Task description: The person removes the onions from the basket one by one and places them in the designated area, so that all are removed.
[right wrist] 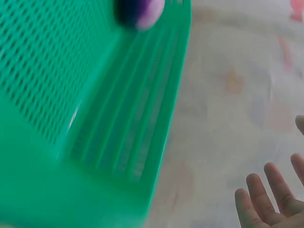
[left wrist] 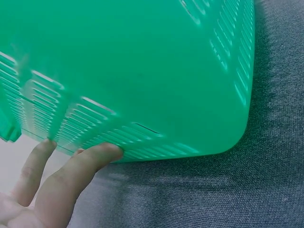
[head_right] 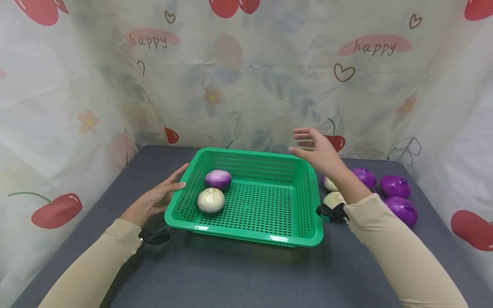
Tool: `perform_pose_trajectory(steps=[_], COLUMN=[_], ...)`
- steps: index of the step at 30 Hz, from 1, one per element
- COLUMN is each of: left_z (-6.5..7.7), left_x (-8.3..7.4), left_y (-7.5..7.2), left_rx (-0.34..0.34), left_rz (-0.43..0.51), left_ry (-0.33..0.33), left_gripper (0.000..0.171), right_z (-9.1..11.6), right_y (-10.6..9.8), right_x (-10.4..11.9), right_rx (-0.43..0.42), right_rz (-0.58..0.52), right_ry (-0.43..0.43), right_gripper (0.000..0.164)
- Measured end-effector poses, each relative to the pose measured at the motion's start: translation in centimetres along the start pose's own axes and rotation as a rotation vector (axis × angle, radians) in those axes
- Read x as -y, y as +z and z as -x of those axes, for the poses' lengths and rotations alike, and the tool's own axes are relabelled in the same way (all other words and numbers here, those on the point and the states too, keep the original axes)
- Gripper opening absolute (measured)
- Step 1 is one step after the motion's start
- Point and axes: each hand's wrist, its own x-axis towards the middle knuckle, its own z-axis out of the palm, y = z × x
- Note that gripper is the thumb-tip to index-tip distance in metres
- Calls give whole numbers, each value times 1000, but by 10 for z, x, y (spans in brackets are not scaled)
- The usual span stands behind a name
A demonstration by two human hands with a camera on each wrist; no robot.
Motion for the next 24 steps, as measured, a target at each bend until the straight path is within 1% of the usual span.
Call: perform_pose_trajectory(steps=[3, 7, 9, 13, 16, 19, 21, 24], left_z=[0, 0, -1, -1, -1, -1, 0, 0], left_x=[0, 0, 0, 1, 1, 1, 0, -1], left_y=[0, 1, 1, 1, 0, 0, 1, 1], left_rx=[3, -7, -9, -4, -3, -4, -7, -10], left_rz=[-5, 12, 19, 22, 20, 19, 22, 36], left_ry=[5, -5, -8, -5, -3, -5, -9, -17], left_gripper=[72, 71, 71, 71, 70, 70, 69, 69], right_z=[-12, -24, -29, -35, -39, -42, -43, -45], right_y=[24, 58, 75, 107, 129, 146, 155, 166], right_x=[13, 26, 31, 37, 37, 34, 31, 27], right_rx=[63, 144, 180, 263, 332, 406, 458, 526], right_rz=[-72, -136, -158, -166, -165, -186, -195, -181], right_ry=[-30, -68, -70, -54, -39, -29, -28, -25], right_gripper=[57, 58, 58, 62, 65, 67, 67, 69])
